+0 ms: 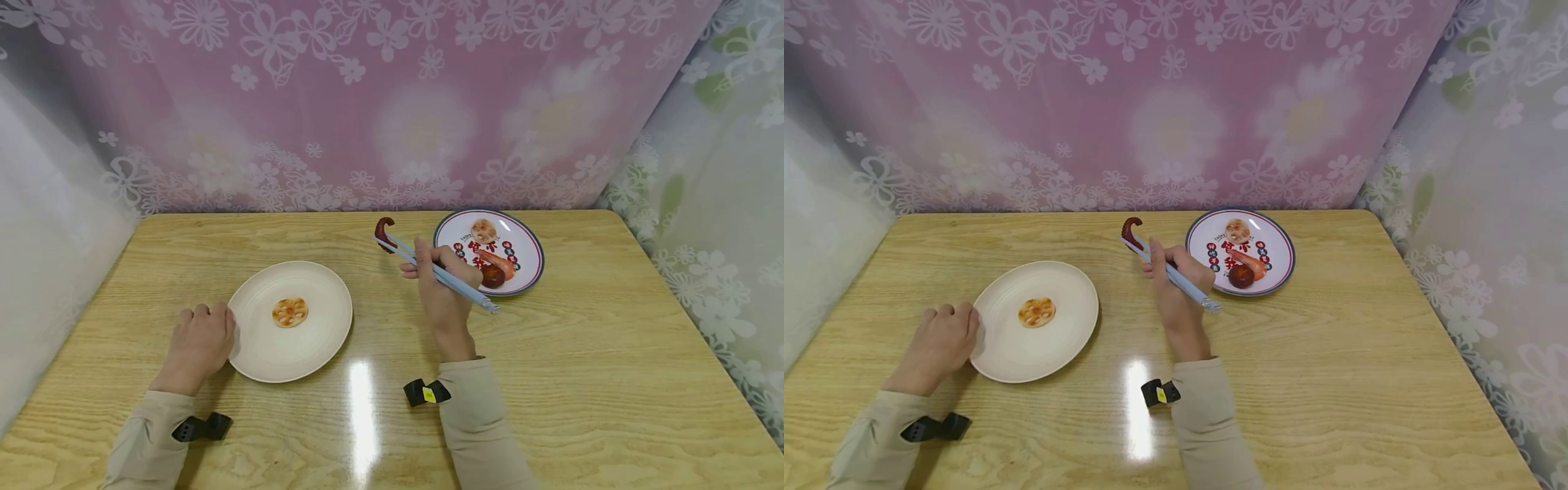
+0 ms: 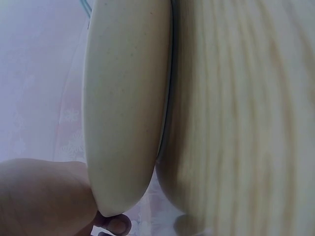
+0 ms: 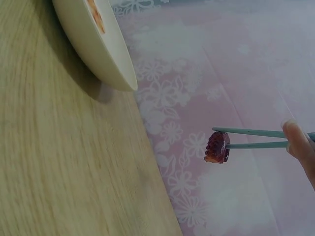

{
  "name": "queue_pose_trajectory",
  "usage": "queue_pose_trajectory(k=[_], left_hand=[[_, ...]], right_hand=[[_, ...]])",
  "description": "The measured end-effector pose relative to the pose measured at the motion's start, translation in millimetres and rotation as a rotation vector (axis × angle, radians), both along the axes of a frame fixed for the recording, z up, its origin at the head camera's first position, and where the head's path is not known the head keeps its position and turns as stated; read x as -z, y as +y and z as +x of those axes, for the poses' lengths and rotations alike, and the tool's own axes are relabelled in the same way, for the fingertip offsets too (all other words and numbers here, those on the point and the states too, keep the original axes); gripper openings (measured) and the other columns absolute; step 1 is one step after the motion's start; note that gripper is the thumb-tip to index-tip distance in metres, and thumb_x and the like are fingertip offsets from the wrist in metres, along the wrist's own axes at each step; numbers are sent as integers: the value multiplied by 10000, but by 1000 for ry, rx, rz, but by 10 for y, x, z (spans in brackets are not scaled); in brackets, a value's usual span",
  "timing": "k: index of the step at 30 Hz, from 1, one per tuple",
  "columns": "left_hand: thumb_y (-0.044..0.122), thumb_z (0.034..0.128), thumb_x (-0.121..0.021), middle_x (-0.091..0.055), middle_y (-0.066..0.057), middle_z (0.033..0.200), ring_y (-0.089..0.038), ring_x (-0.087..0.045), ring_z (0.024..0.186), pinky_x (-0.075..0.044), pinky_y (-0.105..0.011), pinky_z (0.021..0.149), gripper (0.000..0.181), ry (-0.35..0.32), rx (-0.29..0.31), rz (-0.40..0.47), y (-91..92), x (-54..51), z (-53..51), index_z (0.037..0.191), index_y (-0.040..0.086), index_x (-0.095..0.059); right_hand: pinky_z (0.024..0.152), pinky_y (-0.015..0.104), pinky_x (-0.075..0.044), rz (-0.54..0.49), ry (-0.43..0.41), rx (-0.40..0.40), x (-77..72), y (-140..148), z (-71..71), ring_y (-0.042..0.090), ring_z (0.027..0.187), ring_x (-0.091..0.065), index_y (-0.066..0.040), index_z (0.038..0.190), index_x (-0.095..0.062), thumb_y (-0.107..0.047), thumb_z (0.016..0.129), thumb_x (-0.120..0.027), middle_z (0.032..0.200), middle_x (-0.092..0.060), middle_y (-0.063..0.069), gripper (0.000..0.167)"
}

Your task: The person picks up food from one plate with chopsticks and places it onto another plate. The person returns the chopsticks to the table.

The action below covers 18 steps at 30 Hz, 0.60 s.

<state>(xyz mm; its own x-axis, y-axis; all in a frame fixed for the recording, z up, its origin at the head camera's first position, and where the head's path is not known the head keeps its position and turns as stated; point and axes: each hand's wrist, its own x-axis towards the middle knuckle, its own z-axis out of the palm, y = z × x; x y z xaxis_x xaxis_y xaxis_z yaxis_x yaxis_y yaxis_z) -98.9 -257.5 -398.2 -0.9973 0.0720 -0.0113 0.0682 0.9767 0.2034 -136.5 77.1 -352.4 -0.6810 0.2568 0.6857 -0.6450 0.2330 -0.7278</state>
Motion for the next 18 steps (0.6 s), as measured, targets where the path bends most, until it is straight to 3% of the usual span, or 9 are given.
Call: queue_pose_trajectory(k=[12, 18], left_hand=[[106, 1017, -320, -495, -323, 830, -502, -468, 846, -392, -559, 718, 320, 9, 4, -2, 1, 16, 5, 931, -134, -512], [96, 1014, -329, -500, -309, 808, -482, -483, 825, -383, -545, 730, 309, 18, 16, -10, 6, 6, 9, 909, -131, -509]], right_hand=[[440, 244, -513, 99, -1, -31, 8, -171, 50, 207, 515, -676, 41, 687, -643, -21, 903, -655, 626, -679, 157, 225], [466, 216, -524, 123, 2, -115, 4, -288, 85, 208, 496, -665, 60, 674, -631, 20, 876, -671, 606, -668, 169, 211]])
